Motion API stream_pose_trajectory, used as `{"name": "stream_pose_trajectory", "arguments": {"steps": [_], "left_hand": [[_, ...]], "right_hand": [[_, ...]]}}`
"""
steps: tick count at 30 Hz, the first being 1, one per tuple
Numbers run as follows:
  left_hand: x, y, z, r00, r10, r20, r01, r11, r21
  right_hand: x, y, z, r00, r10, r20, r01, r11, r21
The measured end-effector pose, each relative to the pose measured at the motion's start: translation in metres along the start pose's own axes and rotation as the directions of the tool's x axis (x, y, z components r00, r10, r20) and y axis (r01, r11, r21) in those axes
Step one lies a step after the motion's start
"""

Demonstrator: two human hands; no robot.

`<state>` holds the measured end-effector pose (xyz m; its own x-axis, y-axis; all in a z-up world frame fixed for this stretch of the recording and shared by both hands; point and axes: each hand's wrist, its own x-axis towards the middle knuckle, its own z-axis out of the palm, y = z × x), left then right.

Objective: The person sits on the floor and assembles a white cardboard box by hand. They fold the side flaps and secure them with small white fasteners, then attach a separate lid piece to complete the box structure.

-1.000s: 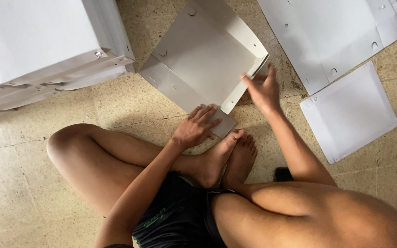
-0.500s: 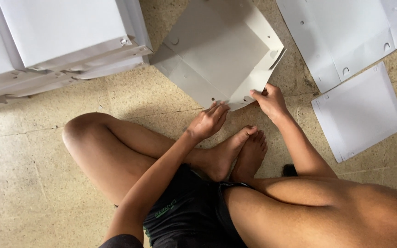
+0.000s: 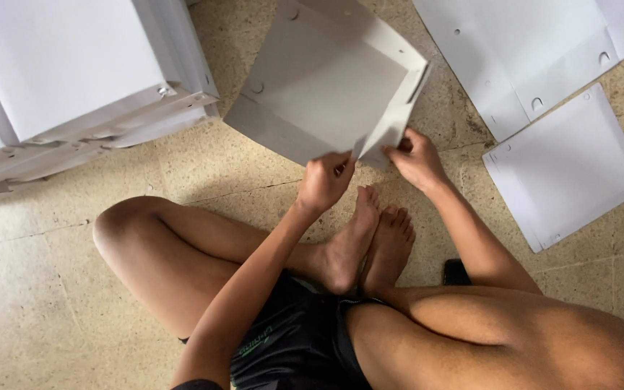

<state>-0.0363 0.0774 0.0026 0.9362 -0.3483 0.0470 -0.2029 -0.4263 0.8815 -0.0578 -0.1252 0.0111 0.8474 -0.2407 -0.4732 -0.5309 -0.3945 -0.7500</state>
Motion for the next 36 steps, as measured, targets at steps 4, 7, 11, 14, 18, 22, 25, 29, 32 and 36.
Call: {"name": "stream_pose_trajectory", "arguments": {"steps": [4,7,11,14,18,22,25,29,32,36], "left_hand": [[0.020,-0.037,0.037,0.992,-0.124,-0.016,0.124,0.992,0.014],[0.057,-0.045,0.055,0.956,-0.244,0.161,0.259,0.962,-0.083],[0.063,-0.040,0.065,0.874,-0.336,0.350,0.404,0.904,-0.140],[0.039,-0.021,0.053,0.917,-0.308,0.252,0.367,0.899,-0.237],[0.026,-0.011,0.038,0.852,-0.461,0.248,0.522,0.719,-0.458],[0.019,-0.001,0.033,0.847,-0.479,0.233,0.525,0.676,-0.517],[0.014,-0.012,0.045,0.885,-0.406,0.227,0.458,0.679,-0.573],[0.013,-0.001,0.040,0.876,-0.428,0.222,0.467,0.639,-0.611],[0.014,-0.003,0.040,0.878,-0.434,0.203,0.458,0.638,-0.619],[0.008,-0.007,0.046,0.902,-0.387,0.193,0.411,0.626,-0.663]], "right_hand": [[-0.019,-0.007,0.006,0.998,0.024,0.058,-0.024,1.000,-0.006],[0.006,0.026,0.000,0.998,0.000,-0.058,-0.001,1.000,-0.003],[-0.018,-0.004,-0.015,0.997,0.044,-0.070,-0.035,0.991,0.128],[-0.034,-0.028,-0.012,0.997,0.030,-0.065,-0.022,0.992,0.122],[-0.026,-0.026,0.003,0.997,-0.033,-0.076,0.052,0.961,0.273],[-0.023,-0.023,0.012,0.984,-0.096,-0.149,0.139,0.939,0.314],[-0.016,-0.007,0.017,0.962,-0.168,-0.217,0.225,0.935,0.274],[-0.022,-0.011,0.017,0.943,-0.230,-0.240,0.293,0.916,0.273],[-0.021,-0.003,0.015,0.941,-0.256,-0.221,0.314,0.905,0.289],[-0.021,-0.002,0.013,0.933,-0.294,-0.208,0.347,0.888,0.303]]}}
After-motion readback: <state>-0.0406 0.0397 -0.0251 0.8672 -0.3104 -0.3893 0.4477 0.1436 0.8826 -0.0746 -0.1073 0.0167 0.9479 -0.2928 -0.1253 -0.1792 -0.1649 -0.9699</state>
